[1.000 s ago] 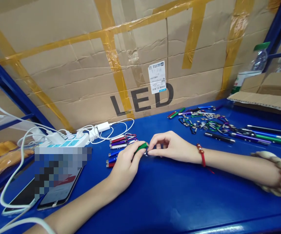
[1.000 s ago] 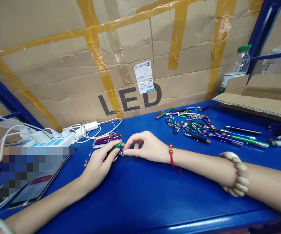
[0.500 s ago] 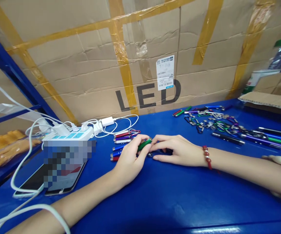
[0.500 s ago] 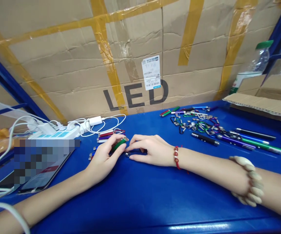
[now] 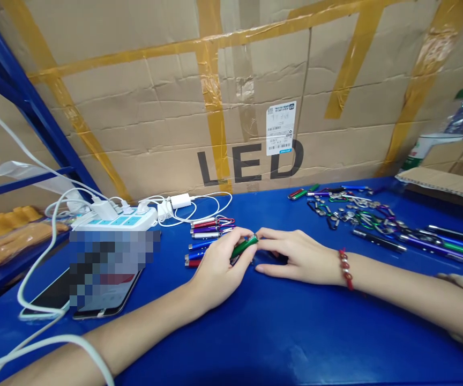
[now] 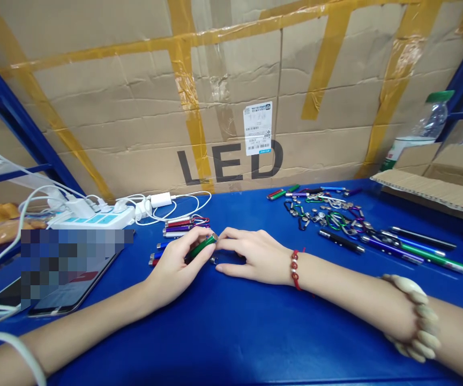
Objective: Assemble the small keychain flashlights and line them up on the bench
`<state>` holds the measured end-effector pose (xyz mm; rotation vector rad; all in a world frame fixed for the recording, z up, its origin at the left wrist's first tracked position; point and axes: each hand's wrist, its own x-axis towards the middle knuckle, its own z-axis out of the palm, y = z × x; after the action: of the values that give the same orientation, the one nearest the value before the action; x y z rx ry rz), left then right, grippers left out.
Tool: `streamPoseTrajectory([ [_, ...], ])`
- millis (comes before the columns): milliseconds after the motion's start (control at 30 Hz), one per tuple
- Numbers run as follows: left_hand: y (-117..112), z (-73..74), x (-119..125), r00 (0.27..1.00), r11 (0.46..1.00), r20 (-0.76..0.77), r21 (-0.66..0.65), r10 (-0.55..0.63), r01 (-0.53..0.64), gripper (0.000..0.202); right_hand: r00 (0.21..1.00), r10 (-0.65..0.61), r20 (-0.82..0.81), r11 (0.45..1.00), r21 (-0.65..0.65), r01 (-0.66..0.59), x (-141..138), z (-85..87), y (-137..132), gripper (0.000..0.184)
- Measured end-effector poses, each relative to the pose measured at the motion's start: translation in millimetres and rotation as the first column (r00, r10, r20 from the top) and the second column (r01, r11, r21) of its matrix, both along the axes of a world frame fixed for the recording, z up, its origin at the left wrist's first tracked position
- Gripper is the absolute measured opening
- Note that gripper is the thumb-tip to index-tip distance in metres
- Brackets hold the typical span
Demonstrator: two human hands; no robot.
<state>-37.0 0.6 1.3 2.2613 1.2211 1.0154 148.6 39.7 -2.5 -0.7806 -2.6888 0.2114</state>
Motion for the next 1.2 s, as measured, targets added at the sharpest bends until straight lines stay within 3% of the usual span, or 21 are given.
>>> streamPoseTrajectory([
  [300,-0.1,0.6,-0.5,0.999,0.999,0.032,-0.047,-0.004,0.005,0.011,0.986,0.166,-0.012,0.986,0.012,-0.166,1.3,-1.5,0.8,0.032],
  [867,1.3,-0.1,-0.5,1.0,0.998,0.016,-0.052,-0.019,0.02,0.012,0.988,0.113,-0.108,0.993,-0.034,-0.117,1.4,-5.0,4.5,0.022],
  [1200,1.3,-2.0,-1.3,1.0,0.999,0.007,-0.029,-0.024,0.024,0.011,0.979,0.102,-0.174,0.994,0.054,-0.094,3.6,-8.6,9.3,0.022],
])
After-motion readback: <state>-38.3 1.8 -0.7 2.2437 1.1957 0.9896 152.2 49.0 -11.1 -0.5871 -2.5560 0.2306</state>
